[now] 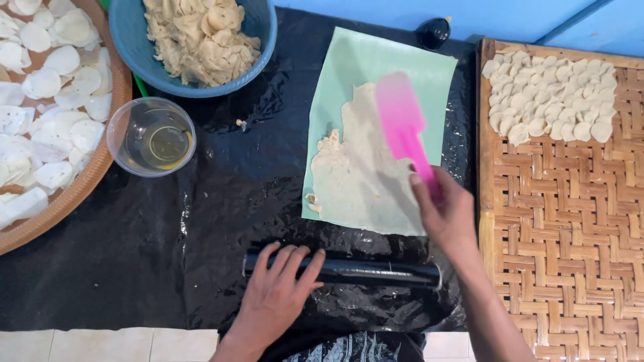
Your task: Preparing dough and shaping it into small discs for crackers using a rolling pin and spatula.
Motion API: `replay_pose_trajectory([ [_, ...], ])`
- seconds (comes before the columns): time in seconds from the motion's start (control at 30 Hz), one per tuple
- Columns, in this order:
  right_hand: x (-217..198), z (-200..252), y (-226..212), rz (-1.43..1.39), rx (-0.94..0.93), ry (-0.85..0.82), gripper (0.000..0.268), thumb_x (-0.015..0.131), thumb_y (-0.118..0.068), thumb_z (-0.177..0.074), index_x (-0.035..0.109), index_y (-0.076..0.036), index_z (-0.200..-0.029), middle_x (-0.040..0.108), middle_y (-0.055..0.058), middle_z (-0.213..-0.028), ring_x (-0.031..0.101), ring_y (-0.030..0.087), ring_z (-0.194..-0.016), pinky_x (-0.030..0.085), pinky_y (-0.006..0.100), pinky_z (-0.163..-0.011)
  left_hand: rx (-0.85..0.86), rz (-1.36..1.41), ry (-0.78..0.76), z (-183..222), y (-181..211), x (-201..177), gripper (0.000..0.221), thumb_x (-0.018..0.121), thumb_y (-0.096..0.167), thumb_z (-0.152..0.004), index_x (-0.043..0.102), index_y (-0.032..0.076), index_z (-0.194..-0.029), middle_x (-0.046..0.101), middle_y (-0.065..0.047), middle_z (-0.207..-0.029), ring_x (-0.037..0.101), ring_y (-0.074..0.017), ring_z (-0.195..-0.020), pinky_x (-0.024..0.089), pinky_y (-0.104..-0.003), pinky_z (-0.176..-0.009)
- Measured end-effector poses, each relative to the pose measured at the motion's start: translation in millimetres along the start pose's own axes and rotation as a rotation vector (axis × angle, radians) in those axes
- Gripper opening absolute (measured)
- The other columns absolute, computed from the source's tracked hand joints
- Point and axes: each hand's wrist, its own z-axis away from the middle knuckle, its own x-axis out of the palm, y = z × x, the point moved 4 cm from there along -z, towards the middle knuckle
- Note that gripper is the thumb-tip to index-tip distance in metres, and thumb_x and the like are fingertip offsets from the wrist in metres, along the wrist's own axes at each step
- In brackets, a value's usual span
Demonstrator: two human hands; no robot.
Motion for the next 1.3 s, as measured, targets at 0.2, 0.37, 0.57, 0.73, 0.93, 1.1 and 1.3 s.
replay_pose_trajectory([
  [0.2, -44, 0, 70, 0.292, -0.037, 0.270, 0.030, 0.054, -0.026, -0.113, 0.070, -0.001, -0.110, 0.054, 0.001, -0.062, 0.043, 0.012, -0.047, 0.031, 0.033, -0.044, -0.041, -0.127, 0.153, -28, -29, -41, 0.049, 0.070, 0.034, -0.090, 0.063, 0.009, -0.132, 0.063, -0.011, -0.115, 0.060, -0.0279, -0.111, 0.042, -0.052, -0.102],
  [0.37, -75, 8, 108, 0.635, -0.091, 0.477, 0.022, 0.056, -0.014, -0.116, 0.068, 0.006, -0.114, 0.060, 0.017, -0.092, 0.057, 0.028, -0.076, 0.044, 0.044, -0.066, -0.043, -0.203, 0.181, -52, -48, -46, 0.052, 0.074, 0.035, -0.089, 0.063, 0.011, -0.134, 0.064, -0.010, -0.115, 0.060, -0.0268, -0.111, 0.041, -0.052, -0.103],
  [0.57, -56, 27, 57, 0.655, -0.123, 0.453, 0.044, 0.058, -0.014, -0.108, 0.056, 0.011, -0.144, 0.057, 0.031, -0.129, 0.060, 0.043, -0.115, 0.052, 0.051, -0.094, -0.013, -0.198, 0.151, -61, -46, -40, 0.052, 0.075, 0.033, -0.089, 0.063, 0.012, -0.134, 0.064, -0.010, -0.116, 0.059, -0.0266, -0.112, 0.040, -0.053, -0.105],
  [0.73, 19, 36, -24, 0.474, -0.438, 0.190, 0.046, 0.055, -0.023, -0.103, 0.058, 0.000, -0.143, 0.047, 0.029, -0.154, 0.046, 0.046, -0.143, 0.043, 0.055, -0.114, -0.012, -0.196, 0.119, -62, -47, -29, 0.051, 0.073, 0.032, -0.090, 0.061, 0.012, -0.136, 0.063, -0.010, -0.116, 0.059, -0.0267, -0.113, 0.039, -0.054, -0.106],
  [0.93, 70, 26, -27, 0.630, -0.577, -0.097, 0.063, 0.050, -0.035, -0.102, 0.039, -0.001, -0.155, 0.041, 0.019, -0.161, 0.036, 0.037, -0.151, 0.028, 0.056, -0.122, -0.102, -0.171, 0.041, -57, -52, -15, 0.056, 0.065, 0.034, -0.095, 0.054, 0.011, -0.145, 0.058, -0.013, -0.133, 0.051, -0.0294, -0.130, 0.029, -0.060, -0.115],
  [1.1, 76, 0, -23, 0.597, -0.521, -0.122, 0.063, 0.036, -0.037, -0.109, 0.035, 0.002, -0.158, 0.035, 0.019, -0.165, 0.028, 0.036, -0.155, 0.021, 0.054, -0.126, -0.178, -0.213, -0.008, -84, -63, -14, 0.064, 0.048, 0.045, -0.101, 0.046, 0.004, -0.151, 0.039, -0.013, -0.161, 0.029, -0.0307, -0.151, 0.016, -0.067, -0.118],
  [1.3, 84, -65, -24, 0.662, -0.498, -0.038, 0.063, 0.029, -0.036, -0.111, 0.033, 0.006, -0.158, 0.027, 0.034, -0.163, 0.021, 0.050, -0.152, 0.017, 0.057, -0.122, -0.151, -0.255, 0.100, -130, -99, -9, 0.066, 0.045, 0.051, -0.104, 0.051, 0.001, -0.147, 0.034, -0.020, -0.163, 0.025, -0.0360, -0.154, 0.016, -0.067, -0.120],
])
